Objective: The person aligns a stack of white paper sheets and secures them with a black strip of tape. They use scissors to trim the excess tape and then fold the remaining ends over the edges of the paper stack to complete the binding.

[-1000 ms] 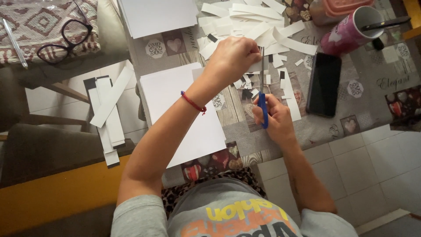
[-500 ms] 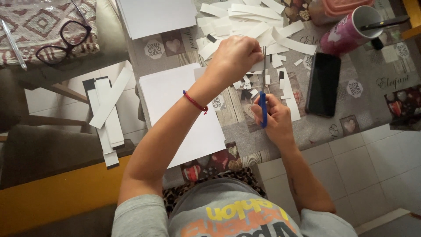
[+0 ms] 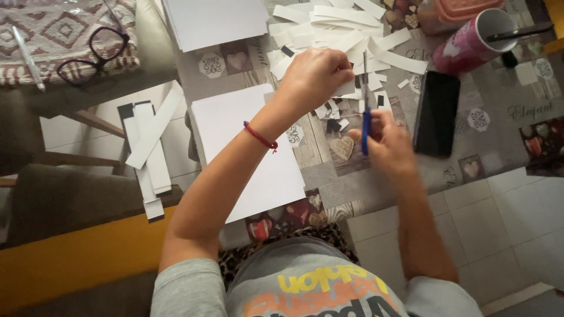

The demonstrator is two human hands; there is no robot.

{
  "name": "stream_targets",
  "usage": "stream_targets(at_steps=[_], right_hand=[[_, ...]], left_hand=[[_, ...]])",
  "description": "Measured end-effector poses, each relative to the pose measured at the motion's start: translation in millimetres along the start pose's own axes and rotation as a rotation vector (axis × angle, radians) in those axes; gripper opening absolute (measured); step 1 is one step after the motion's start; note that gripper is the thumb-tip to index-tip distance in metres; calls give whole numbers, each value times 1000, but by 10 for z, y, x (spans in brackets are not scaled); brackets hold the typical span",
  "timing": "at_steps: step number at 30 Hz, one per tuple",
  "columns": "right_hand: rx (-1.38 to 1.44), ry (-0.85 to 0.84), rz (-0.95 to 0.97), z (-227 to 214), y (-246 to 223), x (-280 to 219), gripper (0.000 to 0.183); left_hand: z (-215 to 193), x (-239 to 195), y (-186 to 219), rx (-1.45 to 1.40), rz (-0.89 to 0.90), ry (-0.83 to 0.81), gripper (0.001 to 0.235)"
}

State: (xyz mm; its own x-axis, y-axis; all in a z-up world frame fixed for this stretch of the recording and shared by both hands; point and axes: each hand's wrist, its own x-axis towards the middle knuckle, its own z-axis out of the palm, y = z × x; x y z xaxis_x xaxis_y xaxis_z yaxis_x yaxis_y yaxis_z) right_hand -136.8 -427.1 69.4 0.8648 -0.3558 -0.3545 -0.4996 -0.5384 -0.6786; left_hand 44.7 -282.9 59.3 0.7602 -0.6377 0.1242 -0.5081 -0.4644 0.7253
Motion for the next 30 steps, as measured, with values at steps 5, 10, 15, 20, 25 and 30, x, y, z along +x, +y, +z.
stream_targets(at_steps=[5, 10, 15, 20, 25, 30], right_hand=[[-619, -9, 100, -320, 68, 392, 81], [-857, -33, 75, -484, -3, 619, 92], [-985, -92, 62, -528, -159, 666, 88], [-994, 39, -125, -407, -375, 552, 82], [-136, 238, -964, 371, -665, 433, 31], [106, 92, -1034, 956, -975, 311, 15]], left_hand=[[-207, -197, -144, -53, 47, 59, 21], [-457, -528, -245, -115, 35, 79, 23], [-700, -831, -265, -218, -7, 105, 22], [-810, -1197, -285, -371, 61, 246, 22], [-726, -1531, -375, -908, -14, 489, 22], [-656, -1814, -390, -955, 18, 545, 21]])
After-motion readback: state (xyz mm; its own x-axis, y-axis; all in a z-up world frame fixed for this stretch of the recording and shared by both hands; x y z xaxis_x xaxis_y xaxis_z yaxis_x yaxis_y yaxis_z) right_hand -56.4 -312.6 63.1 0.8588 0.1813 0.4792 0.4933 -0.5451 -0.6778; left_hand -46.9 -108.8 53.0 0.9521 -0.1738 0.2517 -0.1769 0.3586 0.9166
